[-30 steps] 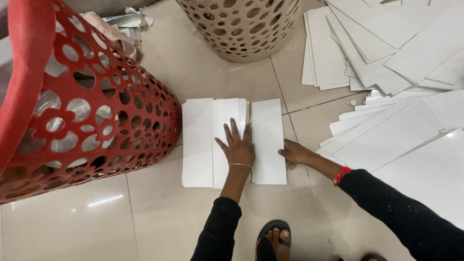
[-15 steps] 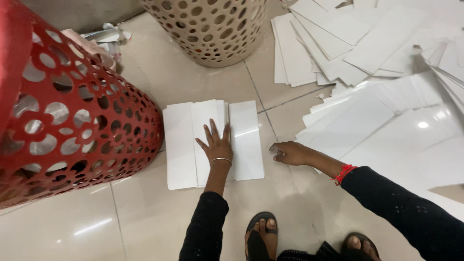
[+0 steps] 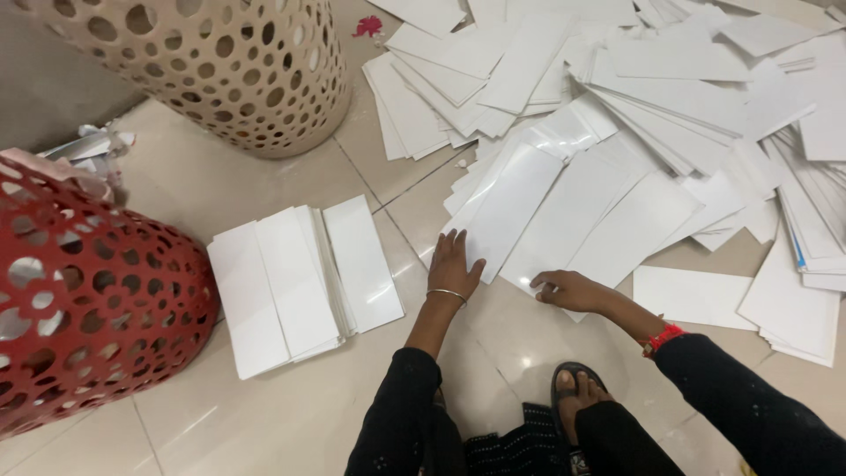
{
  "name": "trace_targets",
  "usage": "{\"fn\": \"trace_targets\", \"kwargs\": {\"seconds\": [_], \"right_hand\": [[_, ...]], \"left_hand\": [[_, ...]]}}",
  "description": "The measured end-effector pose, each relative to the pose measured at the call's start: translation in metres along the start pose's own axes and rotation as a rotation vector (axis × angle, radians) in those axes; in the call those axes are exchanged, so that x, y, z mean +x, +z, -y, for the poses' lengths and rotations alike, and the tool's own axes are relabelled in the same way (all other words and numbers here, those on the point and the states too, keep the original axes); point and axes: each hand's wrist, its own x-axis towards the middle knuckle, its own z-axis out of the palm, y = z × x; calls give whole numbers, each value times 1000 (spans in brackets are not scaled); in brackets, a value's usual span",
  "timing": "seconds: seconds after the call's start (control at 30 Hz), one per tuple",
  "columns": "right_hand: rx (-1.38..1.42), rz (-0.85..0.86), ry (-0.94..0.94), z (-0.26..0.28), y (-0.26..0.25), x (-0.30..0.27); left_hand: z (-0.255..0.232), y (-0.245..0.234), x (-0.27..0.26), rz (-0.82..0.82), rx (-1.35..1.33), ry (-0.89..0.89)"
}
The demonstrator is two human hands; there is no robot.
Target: The person sits on a tiled floor and organizes a large pile of white rectangular papers. They pick up the papers, align them, and place them into neat stacks on the floor. The person continues this process, moving papers from a scattered pile into organized stacks.
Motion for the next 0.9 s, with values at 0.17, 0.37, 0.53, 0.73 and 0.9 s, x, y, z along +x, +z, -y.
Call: {"fn": "trace_targets", "kwargs": {"seconds": [0.17,0.37,0.53,0.73,0.9], "right_hand": [[408,-45,246,-51,-19,-25],[561,-124,321,-63,-34,-38],[622,-196,280,-96,-29,-60],[518,-219,355,-142,-7,-76],[673,-279,385,-145,-2,-85]], "left_hand": [[-9,35,51,65,28,-27],[-25,41,107,209,27,-275],[-47,64,104,223,51,-332],[-86,102,75,143,-12,-281],[-136,103,39,322,133,-92]]}}
